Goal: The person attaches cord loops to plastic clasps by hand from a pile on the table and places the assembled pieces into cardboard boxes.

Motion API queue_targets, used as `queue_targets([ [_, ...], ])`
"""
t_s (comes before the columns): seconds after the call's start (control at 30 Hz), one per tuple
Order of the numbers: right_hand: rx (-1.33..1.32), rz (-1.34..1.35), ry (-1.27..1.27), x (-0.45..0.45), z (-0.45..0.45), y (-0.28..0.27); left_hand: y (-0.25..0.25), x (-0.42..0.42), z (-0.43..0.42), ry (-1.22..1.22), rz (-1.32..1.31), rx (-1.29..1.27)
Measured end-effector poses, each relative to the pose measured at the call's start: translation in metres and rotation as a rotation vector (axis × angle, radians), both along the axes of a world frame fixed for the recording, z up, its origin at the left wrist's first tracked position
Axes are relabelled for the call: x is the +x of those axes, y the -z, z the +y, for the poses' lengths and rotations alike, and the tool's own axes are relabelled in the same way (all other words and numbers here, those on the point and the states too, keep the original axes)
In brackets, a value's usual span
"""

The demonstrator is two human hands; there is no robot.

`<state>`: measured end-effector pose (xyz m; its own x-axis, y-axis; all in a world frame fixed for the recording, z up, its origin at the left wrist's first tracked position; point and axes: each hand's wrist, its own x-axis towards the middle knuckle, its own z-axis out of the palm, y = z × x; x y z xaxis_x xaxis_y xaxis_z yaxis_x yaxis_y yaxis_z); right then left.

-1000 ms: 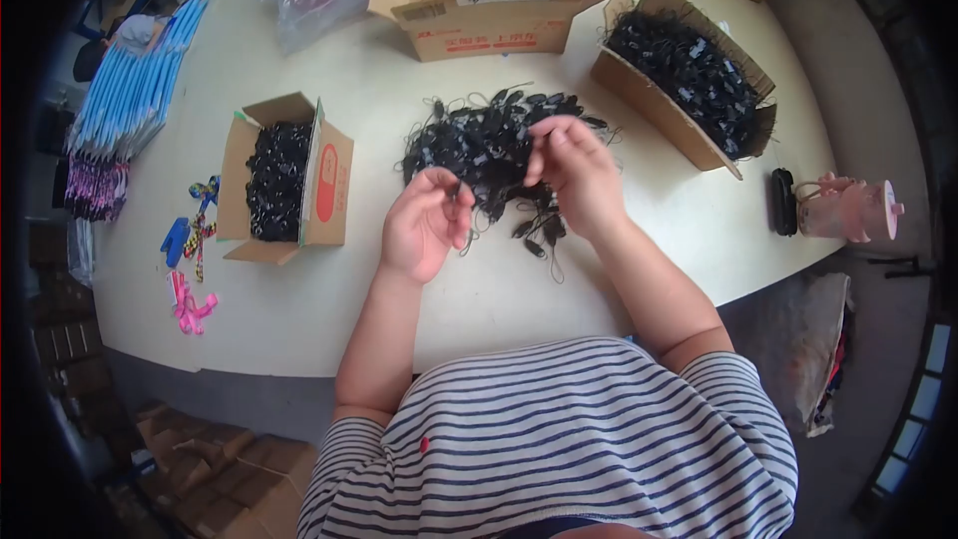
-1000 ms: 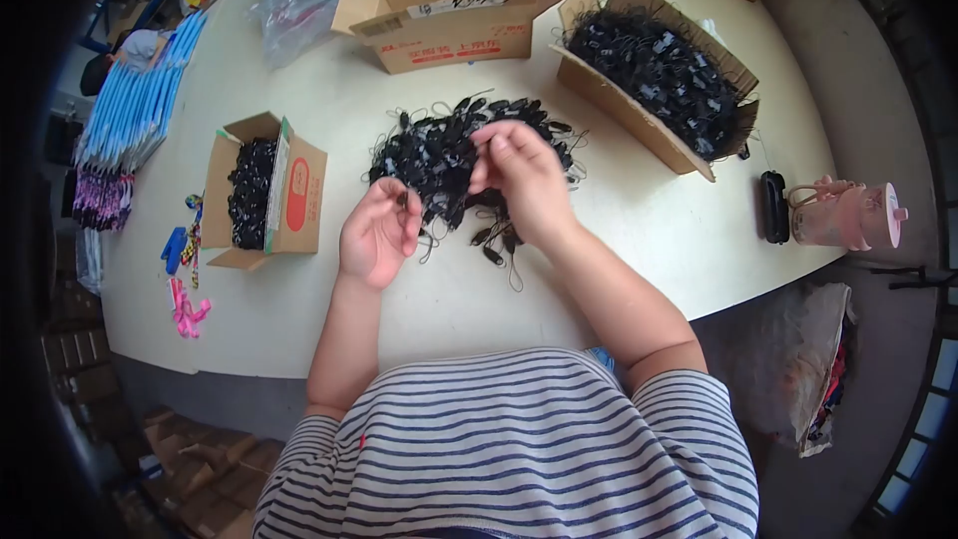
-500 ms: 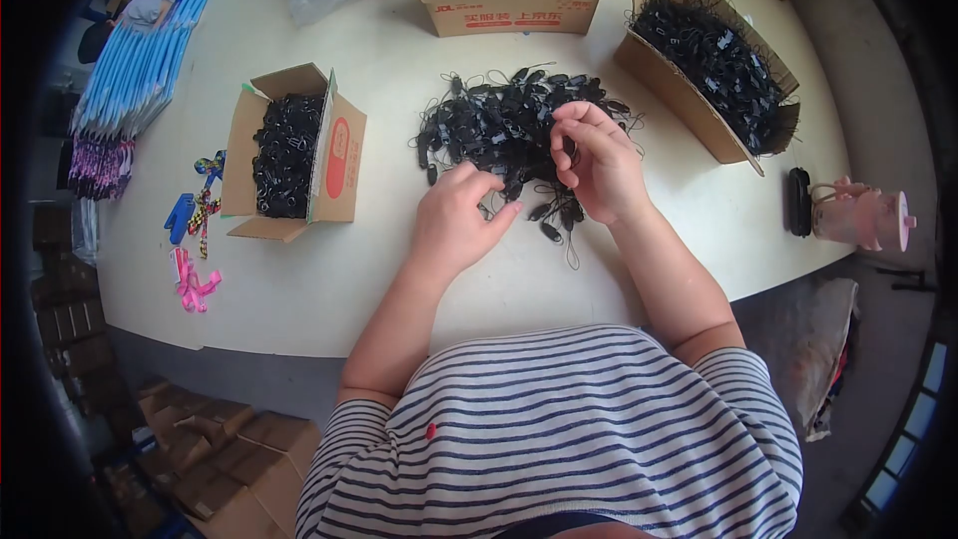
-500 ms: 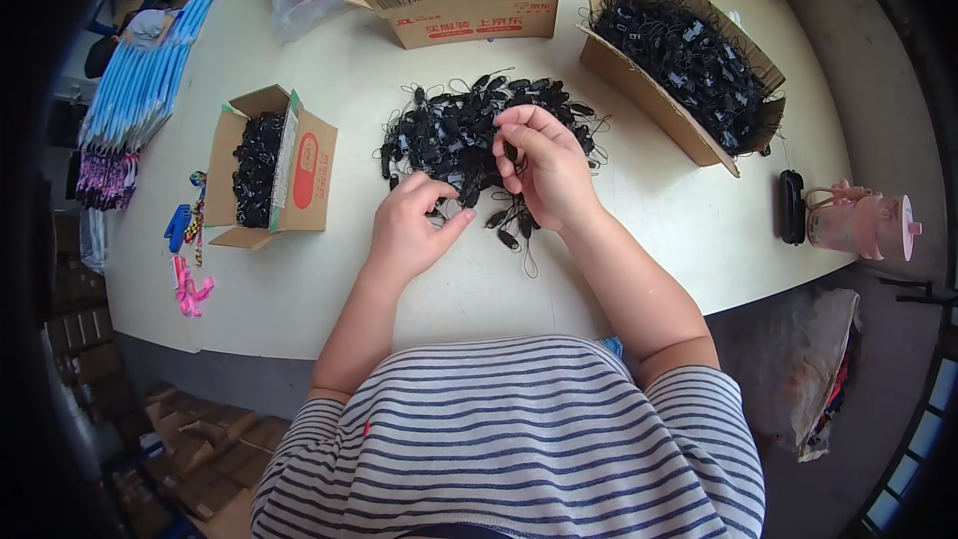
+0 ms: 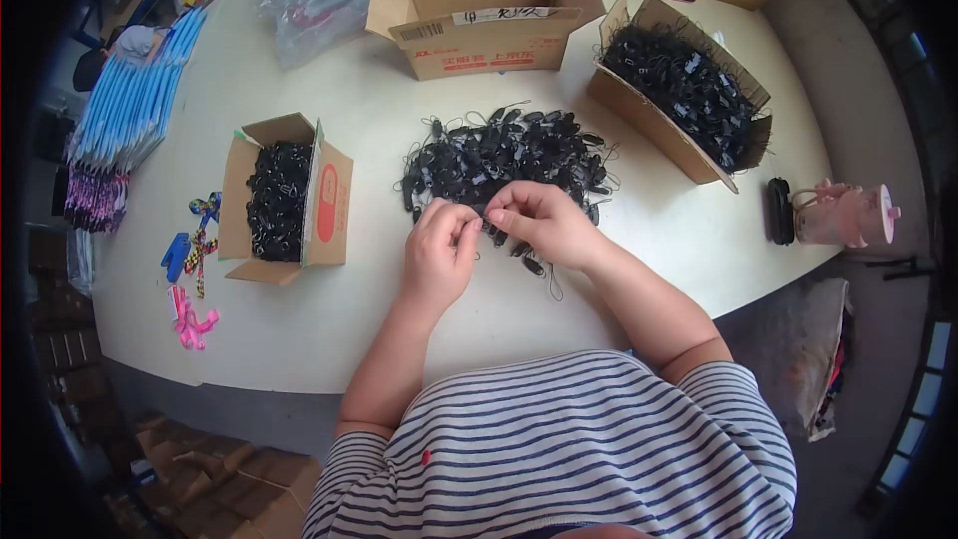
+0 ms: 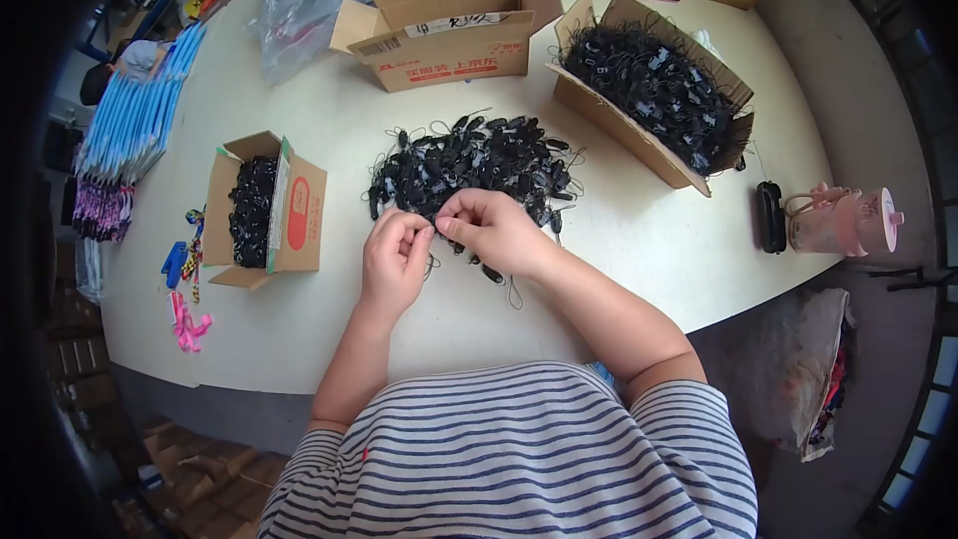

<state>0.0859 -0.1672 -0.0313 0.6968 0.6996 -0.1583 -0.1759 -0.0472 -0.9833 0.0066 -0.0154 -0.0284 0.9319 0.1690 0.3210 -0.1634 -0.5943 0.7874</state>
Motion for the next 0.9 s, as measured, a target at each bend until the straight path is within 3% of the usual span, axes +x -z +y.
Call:
queue_targets([
  [0.13,-0.104,0.097,-0.082,0.0,0.001,0.0,-0.006,-0.003,-0.004,0.006,-0.119,-0.014],
  [0.4,-0.003,0.254,-0.083,-0.002,0.002,-0.01,0.002,-0.002,-0.004,0.052,-0.24,0.012],
  [0.5,0.064,0.294,-0.087,-0.005,0.002,-0.021,0.0,-0.003,-0.005,-0.042,-0.198,-0.039],
  [0.6,0.122,0.197,-0.08,-0.007,0.004,-0.014,0.007,-0.004,-0.004,-0.105,-0.074,-0.296],
  [0.73,0.032,0.025,-0.051,-0.004,0.003,-0.008,0.01,0.0,-0.004,0.023,-0.005,-0.37],
  [0.83,-0.004,-0.029,0.009,-0.005,0.002,-0.008,0.017,-0.002,0.003,0.139,0.192,-0.418],
  [0.9,-0.007,-0.078,0.03,-0.006,0.002,-0.014,0.015,-0.003,0.004,0.122,0.293,-0.609],
])
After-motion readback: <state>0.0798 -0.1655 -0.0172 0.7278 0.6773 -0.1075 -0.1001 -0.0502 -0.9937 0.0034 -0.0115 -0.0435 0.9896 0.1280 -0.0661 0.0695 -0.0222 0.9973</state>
